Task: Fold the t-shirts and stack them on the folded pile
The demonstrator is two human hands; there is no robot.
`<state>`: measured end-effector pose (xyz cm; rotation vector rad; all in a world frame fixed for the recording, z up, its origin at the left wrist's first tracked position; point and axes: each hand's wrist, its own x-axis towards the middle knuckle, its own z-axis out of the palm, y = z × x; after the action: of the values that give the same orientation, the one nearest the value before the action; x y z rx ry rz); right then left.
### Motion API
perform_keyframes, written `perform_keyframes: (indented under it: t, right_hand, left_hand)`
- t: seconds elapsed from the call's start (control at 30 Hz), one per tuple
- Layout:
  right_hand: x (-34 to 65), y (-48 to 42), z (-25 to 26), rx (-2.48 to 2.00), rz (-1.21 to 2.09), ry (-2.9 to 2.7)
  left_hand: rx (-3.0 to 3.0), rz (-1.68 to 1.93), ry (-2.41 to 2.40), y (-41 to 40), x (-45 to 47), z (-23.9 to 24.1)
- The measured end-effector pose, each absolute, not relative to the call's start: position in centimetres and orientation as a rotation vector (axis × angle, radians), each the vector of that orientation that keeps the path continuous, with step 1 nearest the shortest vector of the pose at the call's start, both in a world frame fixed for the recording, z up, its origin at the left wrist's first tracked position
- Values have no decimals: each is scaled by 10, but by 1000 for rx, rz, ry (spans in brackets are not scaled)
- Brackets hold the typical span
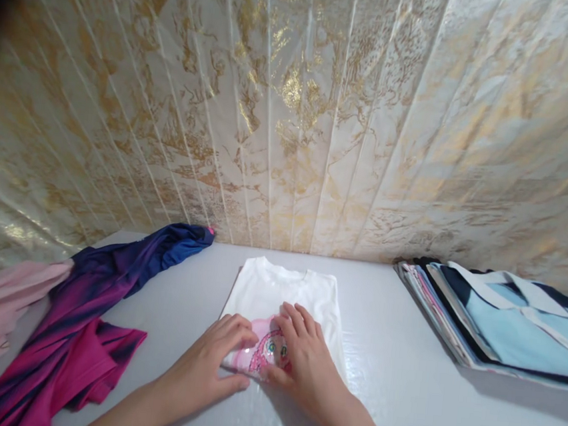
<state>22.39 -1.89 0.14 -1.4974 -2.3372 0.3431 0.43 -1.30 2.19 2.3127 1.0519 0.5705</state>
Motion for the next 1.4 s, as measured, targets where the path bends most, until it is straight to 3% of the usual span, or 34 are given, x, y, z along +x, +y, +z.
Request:
perform_keyframes:
  t: [0.8,1.1,1.4]
  right_hand:
    - [217,-8,-4,-1563,269,-2189]
    - [250,-34,8,-1393,606,-2257]
    - [248,-35,14,-1467,672,-2301]
  left_hand:
    - [2324,602,1036,-5,6,18]
    - [2287,462,887,1,-2,30]
    - [2387,355,901,-4,-12,40]
